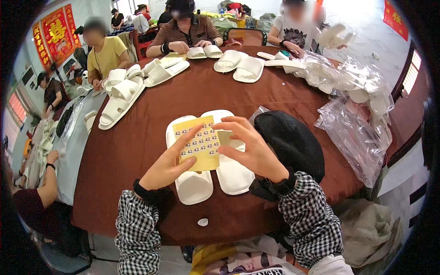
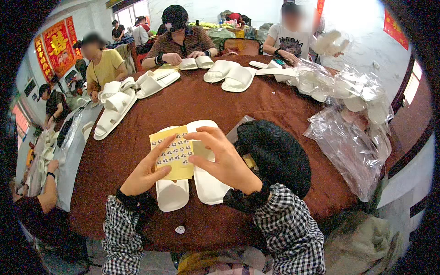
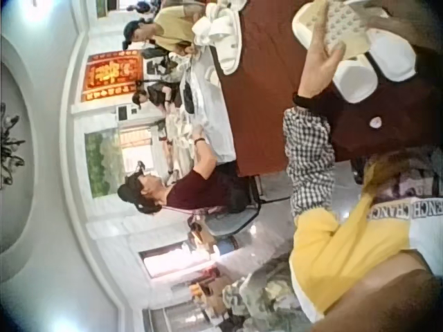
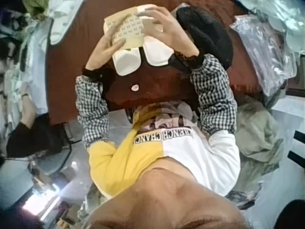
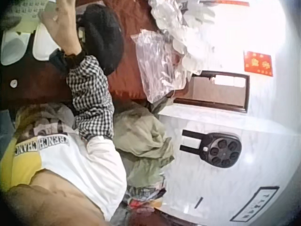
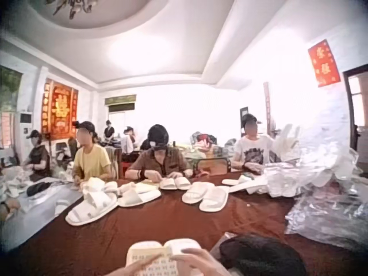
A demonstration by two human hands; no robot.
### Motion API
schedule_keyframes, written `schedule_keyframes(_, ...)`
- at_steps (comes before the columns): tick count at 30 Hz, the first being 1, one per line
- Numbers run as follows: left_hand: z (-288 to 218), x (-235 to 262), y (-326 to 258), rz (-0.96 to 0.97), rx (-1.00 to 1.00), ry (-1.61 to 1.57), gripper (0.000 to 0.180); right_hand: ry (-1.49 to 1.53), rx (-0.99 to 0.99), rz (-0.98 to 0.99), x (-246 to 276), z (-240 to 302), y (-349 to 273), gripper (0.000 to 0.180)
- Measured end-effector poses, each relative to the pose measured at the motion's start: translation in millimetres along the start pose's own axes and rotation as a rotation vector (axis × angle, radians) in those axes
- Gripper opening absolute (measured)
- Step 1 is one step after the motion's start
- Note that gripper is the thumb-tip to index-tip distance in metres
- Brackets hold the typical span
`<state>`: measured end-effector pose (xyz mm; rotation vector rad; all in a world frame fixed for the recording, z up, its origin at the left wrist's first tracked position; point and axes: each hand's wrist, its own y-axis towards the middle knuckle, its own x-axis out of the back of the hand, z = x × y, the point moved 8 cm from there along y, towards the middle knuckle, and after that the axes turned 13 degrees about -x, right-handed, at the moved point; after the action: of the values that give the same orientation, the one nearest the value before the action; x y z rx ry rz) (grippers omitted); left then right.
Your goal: Applying size labels to white slippers and organizing them into large plastic bags in a production workshop.
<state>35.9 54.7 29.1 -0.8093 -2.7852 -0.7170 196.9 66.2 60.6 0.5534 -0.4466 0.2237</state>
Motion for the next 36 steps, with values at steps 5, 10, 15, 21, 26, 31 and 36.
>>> schedule_keyframes(5,1,-12,11,-0.017,0.015,-0.139,0.064,0.665,-0.33,0.34,-21,-31,-2,0.044)
schedule_keyframes(10,1,-9,3,-0.144,-0.022,-0.104,0.056,0.606,-0.328,0.309,-27,-27,-5,0.042)
schedule_keyframes(15,6,0,-3,-0.244,-0.02,-0.07,0.036,0.323,-0.172,0.144,-23,-11,-7,0.037)
schedule_keyframes(21,11,8,-11,-0.304,0.025,-0.032,0.027,0.029,-0.104,0.068,-18,1,-11,0.029)
schedule_keyframes(26,12,9,-12,-0.329,0.012,0.035,0.021,-0.102,0.089,-0.083,-12,15,-14,0.024)
schedule_keyframes(31,7,5,-10,-0.319,-0.022,0.069,0.021,-0.177,0.158,-0.132,-11,16,-14,0.021)
schedule_keyframes(36,6,4,-10,-0.304,-0.013,0.095,0.022,-0.23,0.204,-0.169,-12,19,-18,0.018)
